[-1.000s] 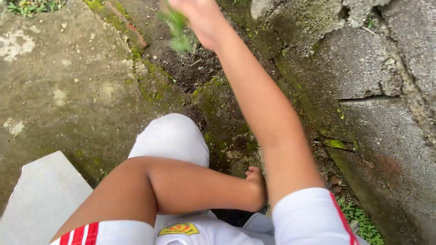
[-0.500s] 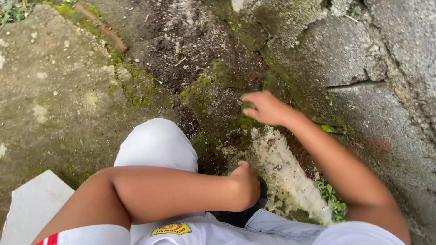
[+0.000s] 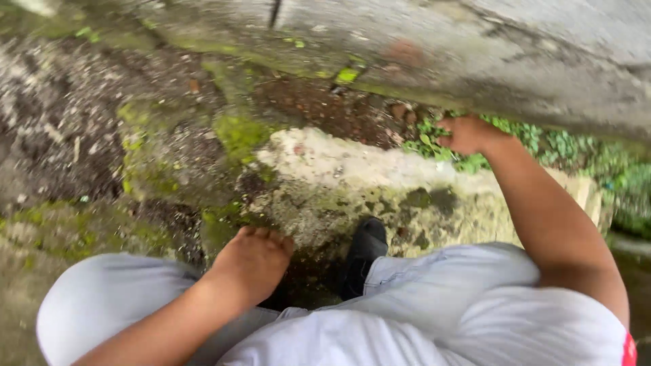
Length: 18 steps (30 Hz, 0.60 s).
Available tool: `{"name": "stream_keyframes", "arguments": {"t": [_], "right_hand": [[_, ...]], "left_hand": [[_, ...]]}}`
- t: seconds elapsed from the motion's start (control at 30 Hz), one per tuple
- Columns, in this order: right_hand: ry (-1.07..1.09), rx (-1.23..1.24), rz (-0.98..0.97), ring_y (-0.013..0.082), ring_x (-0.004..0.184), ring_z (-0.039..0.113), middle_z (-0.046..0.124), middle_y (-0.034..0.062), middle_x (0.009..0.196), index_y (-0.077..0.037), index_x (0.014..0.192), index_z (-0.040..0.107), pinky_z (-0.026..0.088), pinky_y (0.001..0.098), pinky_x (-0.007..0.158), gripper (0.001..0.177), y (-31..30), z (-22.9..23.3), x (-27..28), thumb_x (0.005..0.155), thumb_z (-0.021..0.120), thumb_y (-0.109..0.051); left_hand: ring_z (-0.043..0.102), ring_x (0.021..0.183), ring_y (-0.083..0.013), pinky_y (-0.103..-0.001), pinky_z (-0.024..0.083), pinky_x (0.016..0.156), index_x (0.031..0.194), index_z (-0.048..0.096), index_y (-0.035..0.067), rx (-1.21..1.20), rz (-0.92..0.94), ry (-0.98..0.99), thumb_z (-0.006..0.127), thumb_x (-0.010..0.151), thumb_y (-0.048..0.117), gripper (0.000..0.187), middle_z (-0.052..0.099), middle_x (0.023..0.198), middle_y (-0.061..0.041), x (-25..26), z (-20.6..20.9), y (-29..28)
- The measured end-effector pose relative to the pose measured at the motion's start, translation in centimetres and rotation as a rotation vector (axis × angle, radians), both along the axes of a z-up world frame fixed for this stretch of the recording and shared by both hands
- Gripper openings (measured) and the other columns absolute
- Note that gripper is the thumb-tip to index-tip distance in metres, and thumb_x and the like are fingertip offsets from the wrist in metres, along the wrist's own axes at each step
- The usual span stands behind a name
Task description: The person is manually pulling small weeds and sprouts from a mossy concrete surface.
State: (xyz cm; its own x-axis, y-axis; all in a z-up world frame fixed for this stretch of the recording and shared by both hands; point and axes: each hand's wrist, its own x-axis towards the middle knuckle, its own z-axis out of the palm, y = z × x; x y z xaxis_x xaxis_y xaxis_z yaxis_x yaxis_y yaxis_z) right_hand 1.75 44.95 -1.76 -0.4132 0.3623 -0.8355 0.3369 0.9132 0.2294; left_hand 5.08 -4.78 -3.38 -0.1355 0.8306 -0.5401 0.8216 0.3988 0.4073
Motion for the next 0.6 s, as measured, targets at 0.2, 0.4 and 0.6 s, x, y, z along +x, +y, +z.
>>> {"name": "stream_keyframes", "arguments": {"t": [0.2,0.4,0.6], "right_hand": [[-0.035,0.047,0.017,0.0398,0.137,0.049,0.043,0.0193,0.155,-0.011,0.152,0.044,0.045,0.0528,0.112,0.049,1.5,0.2,2.1,0.105,0.049,-0.026],[0.001,-0.079,0.109,0.0332,0.116,0.060,0.060,0.0192,0.132,-0.004,0.136,0.056,0.051,0.0465,0.104,0.035,2.2,-1.4,3.2,0.104,0.056,-0.018],[0.150,-0.197,0.045,0.0326,0.123,0.055,0.058,0.0151,0.137,-0.011,0.138,0.057,0.049,0.0498,0.102,0.047,2.8,-3.0,0.6,0.096,0.049,0.008]], "left_hand": [[0.069,0.106,-0.0370,-0.055,0.057,0.091,0.134,0.050,0.017,-0.124,0.057,0.061,0.056,0.094,0.040,0.047,0.068,0.117,-0.009,-1.2,-0.3,-0.8],[0.056,0.136,-0.0260,-0.050,0.047,0.118,0.154,0.028,0.029,-0.529,0.057,-0.046,0.046,0.101,0.049,0.060,0.055,0.145,-0.003,-1.5,2.2,0.8],[0.071,0.113,-0.0201,-0.044,0.061,0.102,0.149,0.036,0.027,-0.416,0.045,0.104,0.047,0.097,0.053,0.058,0.071,0.118,0.003,0.9,0.3,0.3]]}}
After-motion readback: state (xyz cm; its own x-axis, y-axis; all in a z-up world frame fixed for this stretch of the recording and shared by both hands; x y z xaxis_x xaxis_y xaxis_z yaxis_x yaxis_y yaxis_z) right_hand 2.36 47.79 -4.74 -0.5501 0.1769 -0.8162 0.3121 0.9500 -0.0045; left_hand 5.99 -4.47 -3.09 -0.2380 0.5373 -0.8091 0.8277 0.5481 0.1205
